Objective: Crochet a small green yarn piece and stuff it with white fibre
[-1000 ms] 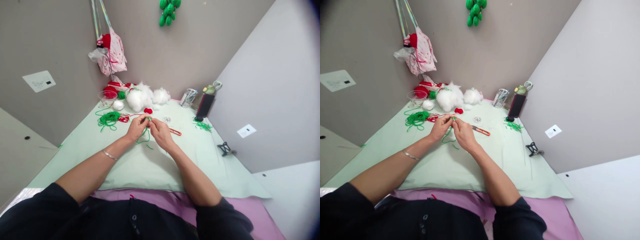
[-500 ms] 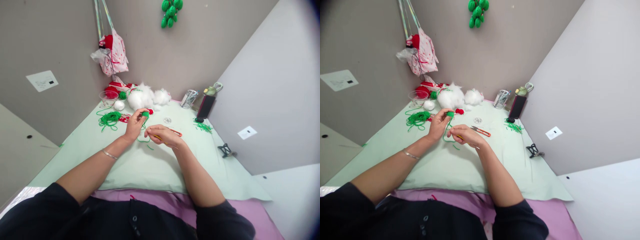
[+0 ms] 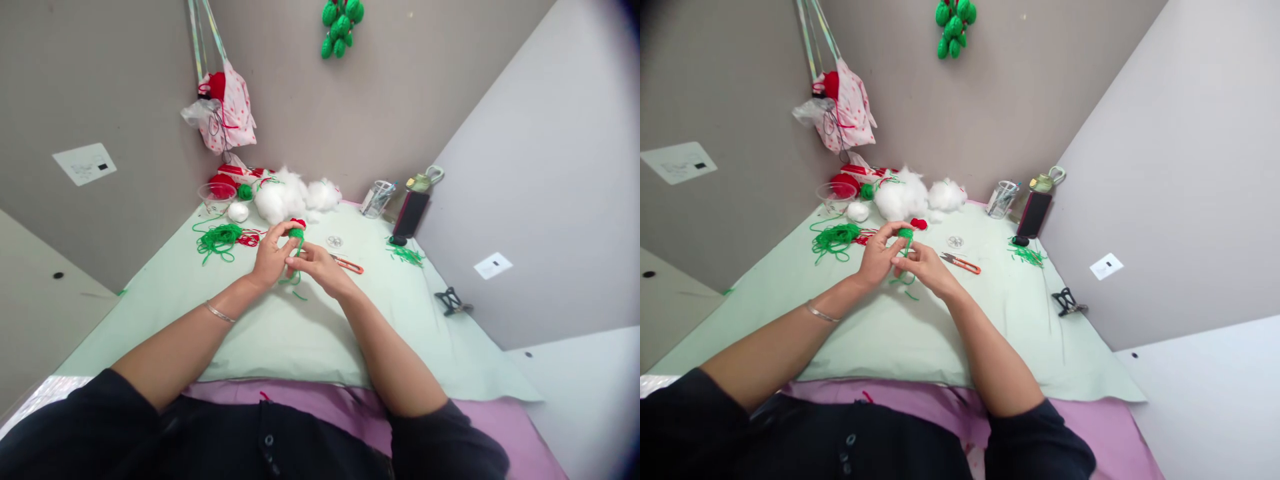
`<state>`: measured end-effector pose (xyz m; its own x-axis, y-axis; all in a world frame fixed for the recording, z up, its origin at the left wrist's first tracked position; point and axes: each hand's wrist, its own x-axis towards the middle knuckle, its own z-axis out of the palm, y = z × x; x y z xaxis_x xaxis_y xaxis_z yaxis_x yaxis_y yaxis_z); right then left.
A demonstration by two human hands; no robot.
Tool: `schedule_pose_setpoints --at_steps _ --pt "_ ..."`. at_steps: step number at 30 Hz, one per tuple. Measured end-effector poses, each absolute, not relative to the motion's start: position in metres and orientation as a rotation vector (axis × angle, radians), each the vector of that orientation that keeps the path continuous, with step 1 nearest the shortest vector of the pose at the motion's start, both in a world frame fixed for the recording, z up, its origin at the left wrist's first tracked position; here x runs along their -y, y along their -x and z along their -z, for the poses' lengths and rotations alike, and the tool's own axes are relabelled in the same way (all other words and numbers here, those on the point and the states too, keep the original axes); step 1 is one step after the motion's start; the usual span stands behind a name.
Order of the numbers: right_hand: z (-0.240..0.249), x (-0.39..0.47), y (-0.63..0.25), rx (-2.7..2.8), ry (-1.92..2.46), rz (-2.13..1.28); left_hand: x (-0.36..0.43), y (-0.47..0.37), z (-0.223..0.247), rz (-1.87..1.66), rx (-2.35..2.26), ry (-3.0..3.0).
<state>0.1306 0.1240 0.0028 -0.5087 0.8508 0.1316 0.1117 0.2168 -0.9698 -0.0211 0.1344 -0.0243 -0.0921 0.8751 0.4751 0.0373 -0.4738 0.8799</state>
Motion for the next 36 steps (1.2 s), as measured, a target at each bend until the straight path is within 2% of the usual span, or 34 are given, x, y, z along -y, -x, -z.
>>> schedule_pose_setpoints --at_steps 6,12,16,19,36 --pt "-0.008 -0.135 -0.146 1.602 0.947 -0.969 -0.145 0.021 0.027 -1.526 -0.943 -1.366" --pt "-0.015 -0.134 -0.146 1.382 0.839 -1.179 -0.145 0.020 0.028 -1.373 -0.883 -1.263" --pt "-0.009 -0.135 -0.149 1.671 1.121 -0.816 -0.144 0.018 0.028 -1.349 -0.884 -1.202" --pt "-0.004 -0.137 -0.151 1.899 1.248 -0.689 -0.143 0.016 0.030 -1.359 -0.896 -1.176" --pt "0.004 -0.147 -0.149 1.822 1.310 -0.763 -0.148 0.020 0.037 -1.236 -0.830 -1.386"
